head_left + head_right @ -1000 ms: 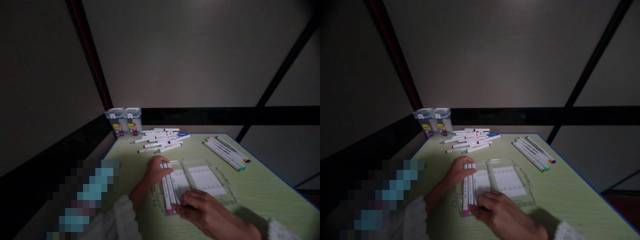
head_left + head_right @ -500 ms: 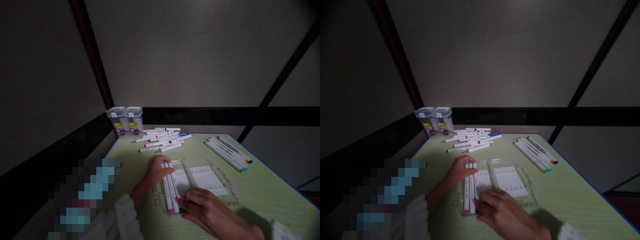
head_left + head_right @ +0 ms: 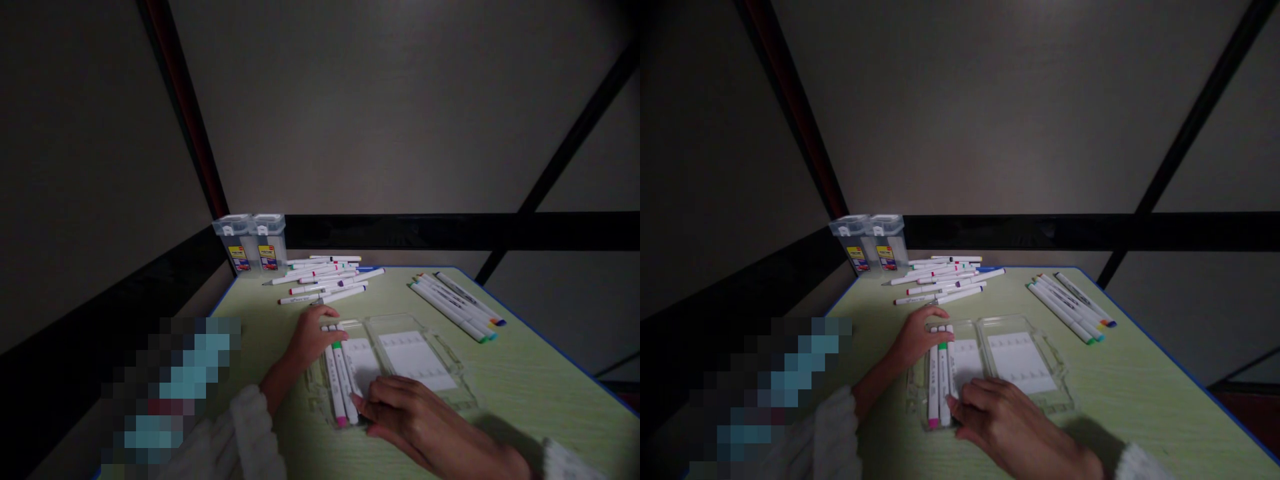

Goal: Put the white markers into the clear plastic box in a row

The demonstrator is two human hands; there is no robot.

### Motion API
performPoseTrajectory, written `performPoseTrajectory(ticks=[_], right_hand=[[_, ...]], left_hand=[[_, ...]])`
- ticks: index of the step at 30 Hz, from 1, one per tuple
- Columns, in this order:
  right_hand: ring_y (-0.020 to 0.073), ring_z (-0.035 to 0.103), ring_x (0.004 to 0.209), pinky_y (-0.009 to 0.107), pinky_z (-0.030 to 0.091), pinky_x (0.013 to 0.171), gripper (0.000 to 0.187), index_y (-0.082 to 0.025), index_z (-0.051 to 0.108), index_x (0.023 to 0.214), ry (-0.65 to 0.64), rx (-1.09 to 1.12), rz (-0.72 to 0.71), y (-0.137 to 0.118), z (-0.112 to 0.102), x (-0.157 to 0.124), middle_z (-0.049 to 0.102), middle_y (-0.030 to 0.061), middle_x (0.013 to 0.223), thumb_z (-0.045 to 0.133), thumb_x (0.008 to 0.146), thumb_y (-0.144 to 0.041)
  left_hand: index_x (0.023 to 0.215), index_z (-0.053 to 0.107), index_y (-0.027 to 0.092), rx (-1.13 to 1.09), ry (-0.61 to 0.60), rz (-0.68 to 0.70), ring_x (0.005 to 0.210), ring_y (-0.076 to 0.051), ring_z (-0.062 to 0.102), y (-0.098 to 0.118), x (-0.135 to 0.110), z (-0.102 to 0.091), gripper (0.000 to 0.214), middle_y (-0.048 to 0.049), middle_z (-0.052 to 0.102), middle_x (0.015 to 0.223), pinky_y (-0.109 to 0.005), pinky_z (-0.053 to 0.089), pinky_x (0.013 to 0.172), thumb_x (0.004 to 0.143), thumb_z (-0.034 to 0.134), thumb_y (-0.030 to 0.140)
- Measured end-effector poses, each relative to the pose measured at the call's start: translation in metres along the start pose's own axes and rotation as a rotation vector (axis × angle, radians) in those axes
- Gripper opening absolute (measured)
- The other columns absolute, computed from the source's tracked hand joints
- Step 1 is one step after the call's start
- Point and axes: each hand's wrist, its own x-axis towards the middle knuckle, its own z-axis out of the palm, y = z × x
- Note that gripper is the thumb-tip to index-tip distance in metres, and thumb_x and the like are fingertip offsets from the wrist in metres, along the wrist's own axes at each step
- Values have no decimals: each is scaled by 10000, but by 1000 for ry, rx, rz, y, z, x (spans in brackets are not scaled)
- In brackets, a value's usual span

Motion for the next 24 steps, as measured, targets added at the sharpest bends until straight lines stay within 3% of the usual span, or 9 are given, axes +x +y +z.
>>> performPoseTrajectory(ticks=[5,8,15,24], right_hand=[[148,533,675,256,414,591,201,-147,581,966,-29,5,-2,0,-3,1,567,16,750,469,856,-272],[147,529,675,253,414,590,223,-145,588,959,-22,5,6,0,-5,1,565,19,748,446,866,-289],[142,531,668,247,420,586,242,-150,589,969,21,9,-1,-1,-4,2,563,23,744,420,878,-297],[150,551,694,253,442,611,247,-151,591,997,4,19,7,-2,-6,2,577,33,761,420,880,-285]], left_hand=[[690,574,146,123,229,71,792,-155,556,-9,10,-13,138,-21,607,777,-295,413,777,586,663,141],[693,569,155,235,286,68,802,-161,553,-19,16,-20,130,-19,598,777,-315,413,792,593,646,124],[820,609,158,383,209,84,897,-201,556,-34,22,-17,215,-52,637,894,-376,392,863,608,643,138],[927,644,190,346,91,112,961,-189,560,-39,25,-13,301,-51,654,1003,-364,378,909,644,599,97]])
